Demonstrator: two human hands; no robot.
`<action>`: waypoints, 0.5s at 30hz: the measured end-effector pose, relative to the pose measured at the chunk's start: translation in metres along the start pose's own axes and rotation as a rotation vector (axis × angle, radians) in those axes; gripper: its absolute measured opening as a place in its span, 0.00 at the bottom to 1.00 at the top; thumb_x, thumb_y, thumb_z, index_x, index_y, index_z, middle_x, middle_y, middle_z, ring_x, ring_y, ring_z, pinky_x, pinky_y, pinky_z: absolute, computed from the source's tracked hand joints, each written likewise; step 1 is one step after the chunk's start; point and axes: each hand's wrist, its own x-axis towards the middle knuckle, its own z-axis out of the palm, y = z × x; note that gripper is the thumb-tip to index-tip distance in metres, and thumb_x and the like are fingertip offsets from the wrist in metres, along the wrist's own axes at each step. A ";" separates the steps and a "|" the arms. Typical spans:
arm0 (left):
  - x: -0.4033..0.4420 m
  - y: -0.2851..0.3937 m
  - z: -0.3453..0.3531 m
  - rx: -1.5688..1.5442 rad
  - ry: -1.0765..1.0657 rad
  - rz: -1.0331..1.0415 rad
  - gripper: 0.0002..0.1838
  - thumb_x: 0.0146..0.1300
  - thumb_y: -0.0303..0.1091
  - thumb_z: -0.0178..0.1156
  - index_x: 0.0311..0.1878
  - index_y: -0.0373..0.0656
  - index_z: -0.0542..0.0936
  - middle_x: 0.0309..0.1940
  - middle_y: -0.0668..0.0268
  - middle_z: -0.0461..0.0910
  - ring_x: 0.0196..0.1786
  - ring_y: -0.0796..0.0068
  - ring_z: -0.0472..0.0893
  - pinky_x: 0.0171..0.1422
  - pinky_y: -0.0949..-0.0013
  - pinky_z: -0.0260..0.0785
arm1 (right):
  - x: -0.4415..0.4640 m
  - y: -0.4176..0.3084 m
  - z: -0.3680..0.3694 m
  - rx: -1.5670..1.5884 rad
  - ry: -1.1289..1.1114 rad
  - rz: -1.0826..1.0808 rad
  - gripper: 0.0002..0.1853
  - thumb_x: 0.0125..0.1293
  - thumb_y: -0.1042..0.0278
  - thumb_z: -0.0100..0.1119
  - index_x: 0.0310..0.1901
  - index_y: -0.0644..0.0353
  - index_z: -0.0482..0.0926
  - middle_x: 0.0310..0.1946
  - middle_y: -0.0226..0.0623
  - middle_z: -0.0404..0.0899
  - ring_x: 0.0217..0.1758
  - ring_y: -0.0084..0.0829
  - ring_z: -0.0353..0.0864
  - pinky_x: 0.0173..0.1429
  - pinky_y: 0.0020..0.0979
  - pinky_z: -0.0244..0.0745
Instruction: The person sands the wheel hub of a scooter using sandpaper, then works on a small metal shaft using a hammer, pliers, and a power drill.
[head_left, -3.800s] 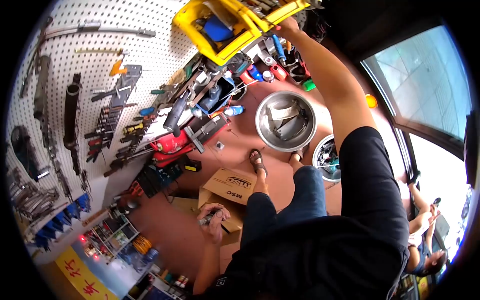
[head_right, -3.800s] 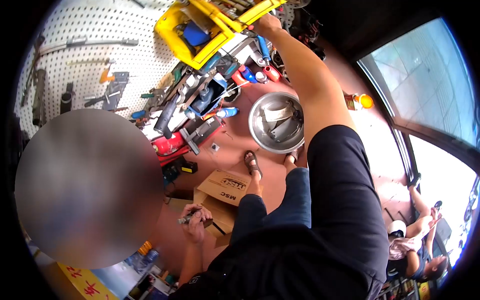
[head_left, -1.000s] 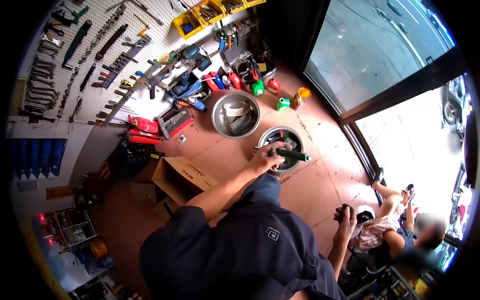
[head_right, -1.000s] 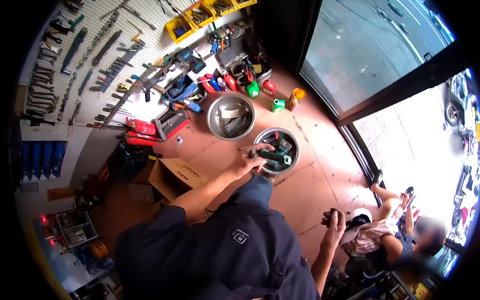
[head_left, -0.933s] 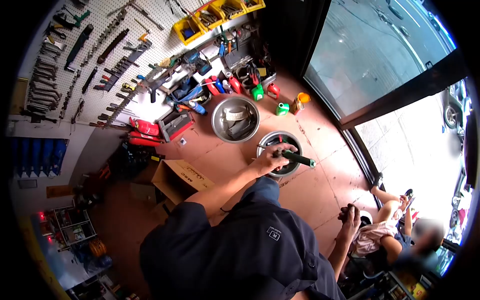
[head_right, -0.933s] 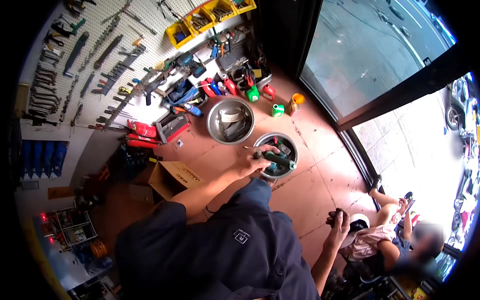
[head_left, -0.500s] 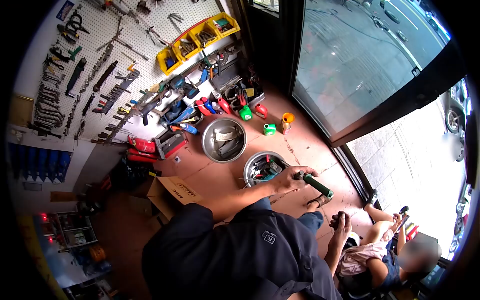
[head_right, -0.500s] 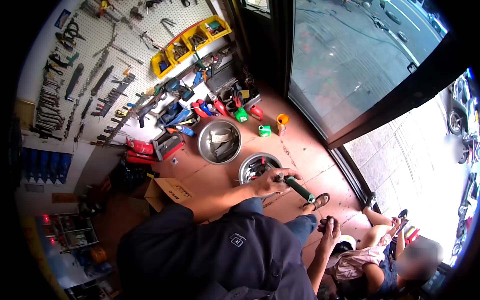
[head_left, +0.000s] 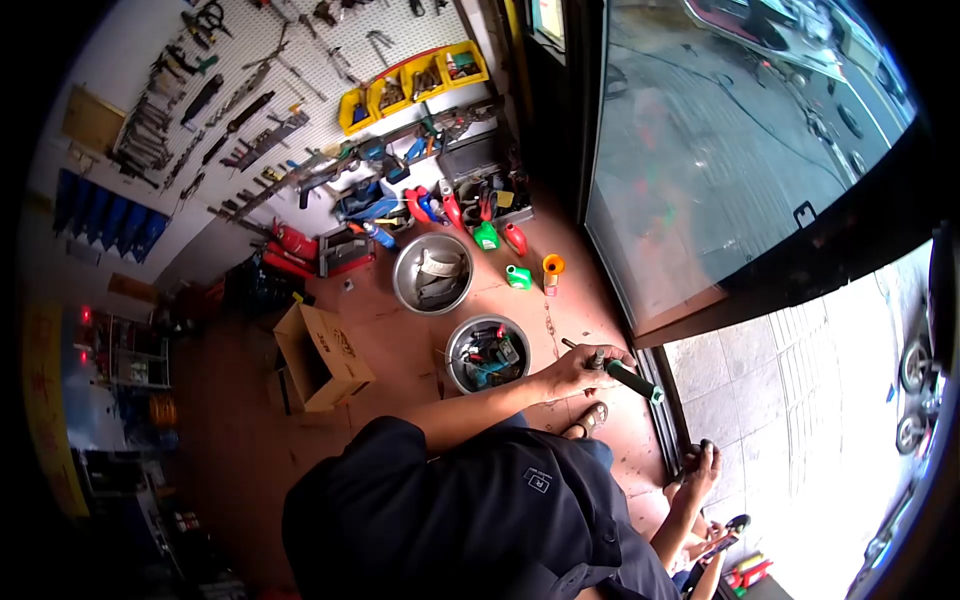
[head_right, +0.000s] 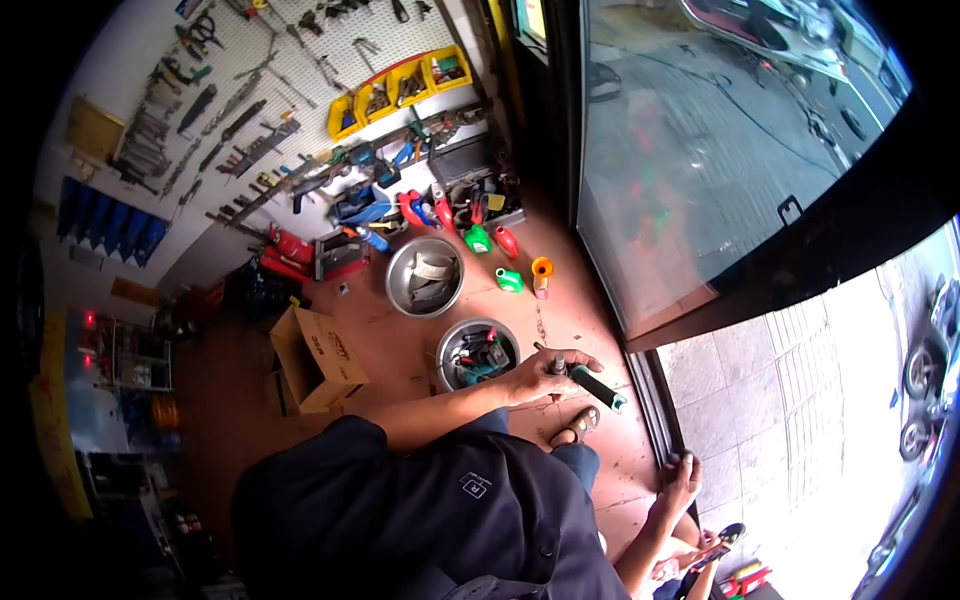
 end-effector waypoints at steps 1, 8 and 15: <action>0.000 0.002 0.000 -0.005 0.022 0.005 0.25 0.57 0.25 0.56 0.61 0.41 0.76 0.24 0.75 0.74 0.26 0.87 0.72 0.33 0.79 0.66 | 0.005 -0.006 0.004 0.029 0.053 -0.018 0.11 0.74 0.59 0.54 0.48 0.56 0.77 0.29 0.29 0.79 0.26 0.18 0.73 0.31 0.19 0.69; -0.020 -0.014 -0.039 0.007 0.213 0.137 0.24 0.59 0.27 0.59 0.61 0.43 0.78 0.27 0.73 0.74 0.28 0.84 0.72 0.34 0.77 0.67 | 0.003 -0.003 0.052 -0.028 -0.163 -0.010 0.13 0.73 0.58 0.55 0.46 0.60 0.77 0.29 0.30 0.78 0.25 0.18 0.71 0.30 0.19 0.69; -0.052 -0.029 -0.073 0.014 0.151 0.135 0.23 0.60 0.30 0.59 0.60 0.34 0.75 0.31 0.67 0.80 0.27 0.81 0.75 0.34 0.76 0.70 | -0.050 0.002 0.120 -0.303 -0.291 -0.105 0.11 0.72 0.66 0.57 0.45 0.67 0.78 0.30 0.36 0.82 0.30 0.23 0.78 0.36 0.24 0.74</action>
